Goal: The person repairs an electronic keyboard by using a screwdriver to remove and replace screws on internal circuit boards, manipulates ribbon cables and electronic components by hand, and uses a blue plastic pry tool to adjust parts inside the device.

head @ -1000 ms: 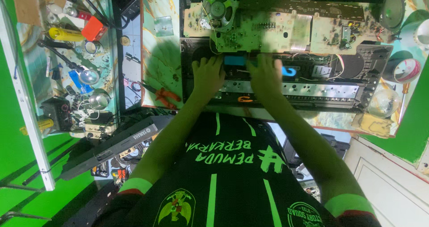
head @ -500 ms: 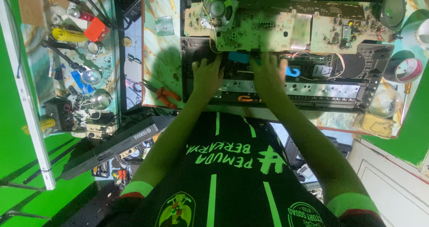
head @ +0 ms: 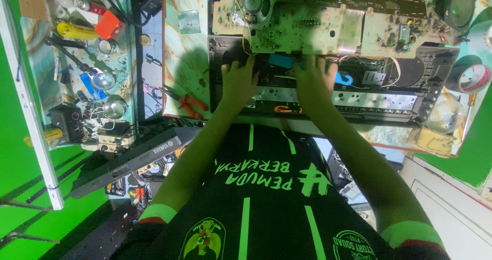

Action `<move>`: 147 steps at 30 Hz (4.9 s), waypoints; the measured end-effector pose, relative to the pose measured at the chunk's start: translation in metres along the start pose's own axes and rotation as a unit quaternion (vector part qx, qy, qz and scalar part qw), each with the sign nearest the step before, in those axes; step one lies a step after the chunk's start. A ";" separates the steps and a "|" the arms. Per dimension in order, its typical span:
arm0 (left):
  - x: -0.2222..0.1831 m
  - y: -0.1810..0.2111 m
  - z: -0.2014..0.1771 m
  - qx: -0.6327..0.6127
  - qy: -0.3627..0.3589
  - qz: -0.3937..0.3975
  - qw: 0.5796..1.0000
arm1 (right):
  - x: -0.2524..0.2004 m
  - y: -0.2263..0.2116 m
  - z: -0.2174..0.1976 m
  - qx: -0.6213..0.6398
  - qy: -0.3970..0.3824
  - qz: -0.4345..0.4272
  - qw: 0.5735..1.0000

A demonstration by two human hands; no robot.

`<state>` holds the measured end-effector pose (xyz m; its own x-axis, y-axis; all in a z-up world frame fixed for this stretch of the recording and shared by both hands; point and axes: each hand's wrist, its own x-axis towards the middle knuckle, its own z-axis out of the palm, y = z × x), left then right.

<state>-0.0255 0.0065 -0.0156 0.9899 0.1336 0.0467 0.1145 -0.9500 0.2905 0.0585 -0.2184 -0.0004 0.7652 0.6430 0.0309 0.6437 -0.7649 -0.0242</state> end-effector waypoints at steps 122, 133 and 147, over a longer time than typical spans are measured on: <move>0.012 0.001 0.008 0.119 -0.149 0.017 0.981 | 0.002 0.012 -0.026 0.035 0.088 -0.103 0.990; 0.007 0.001 0.001 0.080 -0.103 0.020 0.991 | 0.007 0.007 0.000 -0.012 -0.031 -0.077 0.996; 0.009 0.004 -0.003 0.103 -0.109 0.021 0.988 | 0.004 0.006 -0.002 -0.062 -0.034 -0.042 0.997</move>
<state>-0.0165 0.0051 -0.0114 0.9861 0.0507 -0.1584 0.0655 -0.9938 0.0902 0.0657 -0.2207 0.0018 0.7107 0.7024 -0.0394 0.7023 -0.7050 0.0988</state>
